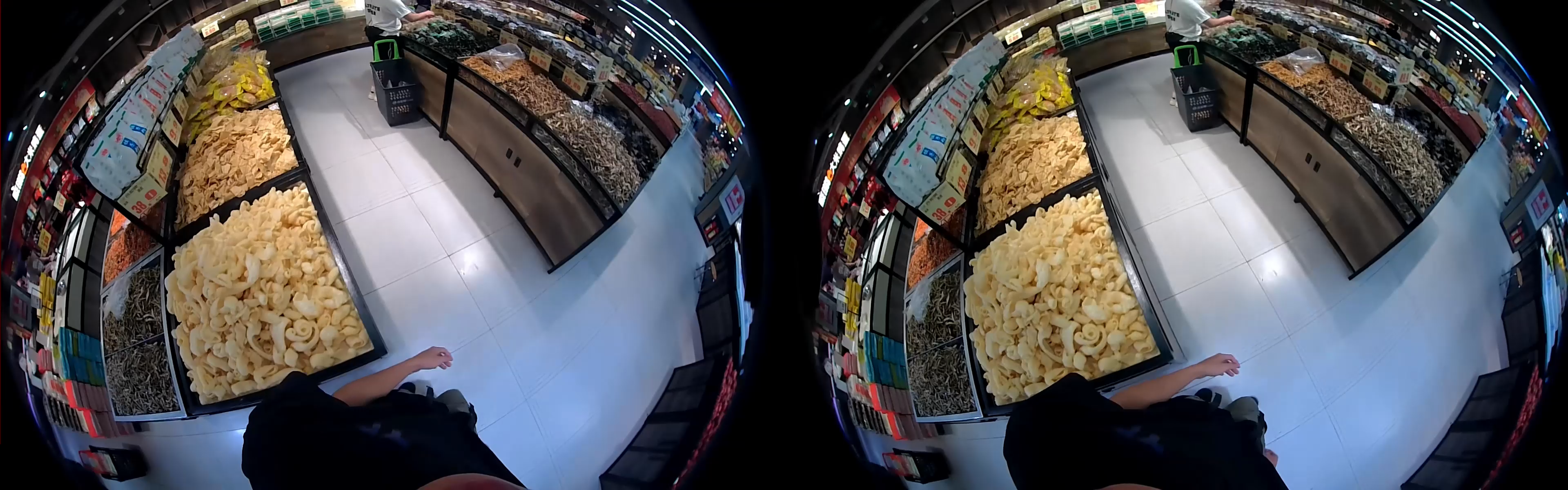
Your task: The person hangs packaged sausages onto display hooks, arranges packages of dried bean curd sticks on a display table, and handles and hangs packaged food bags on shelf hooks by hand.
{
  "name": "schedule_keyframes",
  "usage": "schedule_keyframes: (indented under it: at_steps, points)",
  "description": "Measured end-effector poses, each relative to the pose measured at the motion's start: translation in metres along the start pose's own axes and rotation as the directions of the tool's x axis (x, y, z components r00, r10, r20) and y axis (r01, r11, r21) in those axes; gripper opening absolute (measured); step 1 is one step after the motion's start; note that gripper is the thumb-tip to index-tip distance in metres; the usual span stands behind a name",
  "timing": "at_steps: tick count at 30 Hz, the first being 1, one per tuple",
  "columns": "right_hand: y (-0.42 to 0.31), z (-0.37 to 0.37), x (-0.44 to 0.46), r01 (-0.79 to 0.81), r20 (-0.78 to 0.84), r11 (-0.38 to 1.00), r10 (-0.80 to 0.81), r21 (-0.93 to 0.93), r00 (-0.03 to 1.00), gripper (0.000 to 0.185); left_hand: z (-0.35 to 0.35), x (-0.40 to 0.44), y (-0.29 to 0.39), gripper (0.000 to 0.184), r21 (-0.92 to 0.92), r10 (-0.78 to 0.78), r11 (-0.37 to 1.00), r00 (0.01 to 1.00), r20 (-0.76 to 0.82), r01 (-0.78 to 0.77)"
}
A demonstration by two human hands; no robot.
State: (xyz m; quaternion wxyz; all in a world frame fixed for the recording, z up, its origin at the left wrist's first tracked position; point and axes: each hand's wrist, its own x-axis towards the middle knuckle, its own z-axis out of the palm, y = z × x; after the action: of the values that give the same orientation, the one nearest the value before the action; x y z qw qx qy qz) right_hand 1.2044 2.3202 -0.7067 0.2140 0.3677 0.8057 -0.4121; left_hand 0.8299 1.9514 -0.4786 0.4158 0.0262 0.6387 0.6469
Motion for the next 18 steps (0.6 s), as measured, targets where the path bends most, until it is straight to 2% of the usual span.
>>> schedule_keyframes:
  at_steps: [1, 3, 5, 8, 11, 12, 13, 14, 15, 16, 17, 18]
  points:
    - [-0.031, -0.013, -0.001, -0.015, 0.020, 0.999, 0.016, -0.049, 1.000, 0.027, -0.007, 0.023, 0.015, 0.027, -0.004, 0.003, 1.000, 1.000, -0.012, -0.003]
    - [-0.083, -0.033, 0.023, -0.004, 0.062, 0.994, 0.011, -0.109, 0.998, 0.027, -0.019, 0.064, 0.032, 0.027, 0.004, 0.135, 0.991, 0.988, 0.077, -0.136]
    - [-0.139, -0.054, 0.061, 0.045, 0.115, 0.985, -0.027, -0.164, 0.993, 0.026, -0.047, 0.118, 0.007, 0.025, 0.023, 0.177, 0.984, 0.984, 0.019, -0.177]
    - [-0.224, -0.084, 0.133, 0.136, 0.206, 0.962, -0.087, -0.238, 0.975, 0.026, -0.100, 0.142, -0.010, 0.029, 0.038, -0.184, 0.981, 0.969, -0.162, 0.192]
    - [-0.324, -0.125, 0.214, 0.258, 0.318, 0.910, -0.152, -0.326, 0.936, 0.026, -0.159, 0.144, -0.060, 0.034, -0.077, -0.472, 0.877, 0.820, -0.324, 0.474]
    - [-0.368, -0.143, 0.237, 0.292, 0.366, 0.893, -0.159, -0.342, 0.917, 0.025, -0.175, 0.134, -0.059, 0.035, -0.164, -0.521, 0.852, 0.769, -0.371, 0.497]
    - [-0.423, -0.164, 0.252, 0.308, 0.417, 0.888, -0.150, -0.342, 0.896, 0.025, -0.187, 0.126, -0.055, 0.033, -0.320, -0.562, 0.826, 0.705, -0.432, 0.463]
    - [-0.480, -0.180, 0.266, 0.271, 0.464, 0.910, -0.102, -0.313, 0.880, 0.025, -0.201, 0.119, -0.051, 0.030, -0.358, -0.549, 0.835, 0.680, -0.486, 0.419]
    - [-0.514, -0.185, 0.313, 0.056, 0.488, 0.980, 0.046, -0.192, 0.872, 0.027, -0.205, 0.107, -0.032, 0.027, -0.396, -0.541, 0.839, 0.650, -0.534, 0.373]
    - [-0.549, -0.187, 0.368, -0.177, 0.528, 0.981, 0.193, -0.082, 0.827, 0.030, -0.215, 0.099, -0.017, 0.024, -0.482, -0.500, 0.847, 0.645, -0.579, 0.224]
    - [-0.594, -0.185, 0.407, -0.139, 0.496, 0.983, 0.181, -0.121, 0.849, 0.029, -0.219, 0.089, -0.007, 0.021, -0.552, -0.468, 0.831, 0.628, -0.622, 0.071]
    - [-0.640, -0.189, 0.443, -0.047, 0.514, 0.991, 0.106, -0.126, 0.851, 0.028, -0.219, 0.085, 0.005, 0.021, -0.573, -0.484, 0.817, 0.614, -0.624, 0.063]
